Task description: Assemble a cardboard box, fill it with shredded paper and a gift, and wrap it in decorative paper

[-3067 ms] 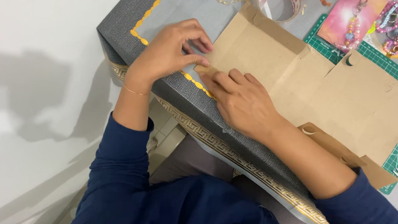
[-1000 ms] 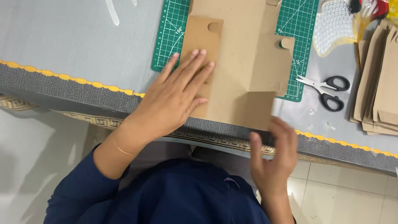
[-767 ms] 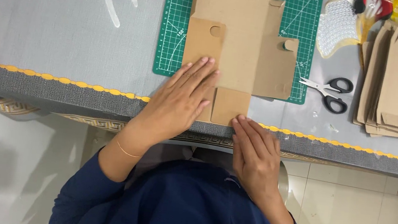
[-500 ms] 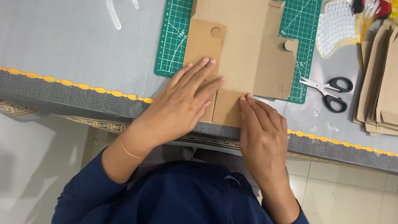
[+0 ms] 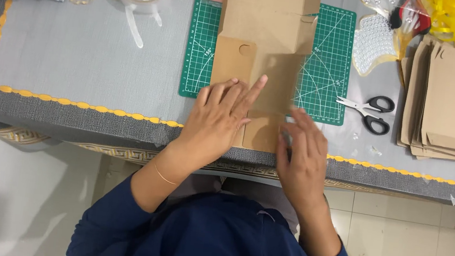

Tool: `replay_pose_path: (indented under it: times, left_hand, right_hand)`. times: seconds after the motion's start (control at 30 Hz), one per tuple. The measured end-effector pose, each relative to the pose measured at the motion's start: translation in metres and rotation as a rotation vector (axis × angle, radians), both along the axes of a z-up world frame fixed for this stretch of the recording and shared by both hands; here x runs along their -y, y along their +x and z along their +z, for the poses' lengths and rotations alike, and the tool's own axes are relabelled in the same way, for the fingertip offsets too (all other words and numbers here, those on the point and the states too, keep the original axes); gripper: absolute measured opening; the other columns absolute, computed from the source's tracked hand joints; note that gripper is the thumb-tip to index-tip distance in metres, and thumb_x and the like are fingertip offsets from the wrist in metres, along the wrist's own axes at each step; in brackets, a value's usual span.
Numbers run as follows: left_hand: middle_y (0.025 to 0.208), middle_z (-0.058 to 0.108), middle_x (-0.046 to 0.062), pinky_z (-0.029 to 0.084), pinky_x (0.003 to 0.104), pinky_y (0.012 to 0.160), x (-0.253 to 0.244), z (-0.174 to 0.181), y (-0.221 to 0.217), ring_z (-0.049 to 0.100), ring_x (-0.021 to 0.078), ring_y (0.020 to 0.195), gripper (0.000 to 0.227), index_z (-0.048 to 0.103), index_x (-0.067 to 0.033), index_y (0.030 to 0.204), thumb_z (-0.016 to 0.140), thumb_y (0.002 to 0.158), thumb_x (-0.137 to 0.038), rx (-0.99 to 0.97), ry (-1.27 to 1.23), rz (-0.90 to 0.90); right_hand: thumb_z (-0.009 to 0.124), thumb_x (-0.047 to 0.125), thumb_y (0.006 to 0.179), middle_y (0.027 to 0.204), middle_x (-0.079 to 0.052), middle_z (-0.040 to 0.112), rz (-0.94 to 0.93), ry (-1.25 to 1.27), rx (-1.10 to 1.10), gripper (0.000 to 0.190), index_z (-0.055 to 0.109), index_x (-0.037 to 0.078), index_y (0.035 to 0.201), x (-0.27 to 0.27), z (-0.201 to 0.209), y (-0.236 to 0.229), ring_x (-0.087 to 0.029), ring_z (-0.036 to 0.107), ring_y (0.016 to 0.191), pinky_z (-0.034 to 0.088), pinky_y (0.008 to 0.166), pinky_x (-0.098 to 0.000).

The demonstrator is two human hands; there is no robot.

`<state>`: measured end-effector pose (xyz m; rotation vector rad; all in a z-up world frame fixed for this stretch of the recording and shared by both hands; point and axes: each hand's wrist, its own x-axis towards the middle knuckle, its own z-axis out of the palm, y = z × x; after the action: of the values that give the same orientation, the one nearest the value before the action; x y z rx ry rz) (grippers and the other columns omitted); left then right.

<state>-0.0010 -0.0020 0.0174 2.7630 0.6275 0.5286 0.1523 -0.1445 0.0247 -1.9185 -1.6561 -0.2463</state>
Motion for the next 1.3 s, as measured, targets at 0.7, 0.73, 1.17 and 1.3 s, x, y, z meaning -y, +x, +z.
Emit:
replay_pose_path:
  times: [0.7,0.73,1.17,1.3]
  left_hand:
    - [0.152,0.054,0.010,0.036,0.048,0.096,-0.006,0.010,0.000,0.046,0.0338,0.130,0.044,0.056,-0.0124,0.145,0.044,0.105,-0.026,-0.063,0.004,-0.029]
    - [0.152,0.054,0.010,0.036,0.048,0.096,-0.005,0.006,0.001,0.046,0.0338,0.130,0.044,0.056,-0.0124,0.145,0.044,0.105,-0.026,-0.061,0.008,-0.026]
    - [0.135,0.058,0.014,0.047,0.046,0.092,-0.014,0.010,-0.008,0.062,0.0335,0.111,0.043,0.052,-0.0150,0.148,0.040,0.109,-0.027,0.293,-0.246,-0.084]
    - [0.105,0.061,0.008,0.054,0.042,0.082,-0.024,0.010,-0.019,0.066,0.0276,0.091,0.032,0.056,-0.0088,0.136,0.054,0.106,-0.020,0.544,-0.399,0.000]
  right_hand:
    - [0.038,0.004,0.108,0.102,-0.017,0.073,0.206,-0.192,0.244,0.026,0.061,0.009,0.120,-0.086,-0.010,0.073,-0.043,0.070,0.115,0.055,0.099,-0.0498]
    - [0.038,0.004,0.108,0.102,-0.017,0.073,0.208,-0.188,0.246,0.026,0.061,0.009,0.120,-0.088,-0.021,0.080,-0.043,0.070,0.115,0.055,0.099,-0.0498]
    - [0.068,-0.006,0.099,0.109,-0.015,0.060,0.108,-0.053,-0.403,0.018,0.070,-0.001,0.116,-0.096,-0.009,0.105,-0.040,0.068,0.106,0.057,0.086,-0.0467]
    - [0.081,0.007,0.096,0.094,-0.012,0.069,0.007,-0.098,-0.395,0.007,0.076,0.003,0.100,-0.062,0.013,0.092,-0.033,0.073,0.088,0.057,0.080,-0.0431]
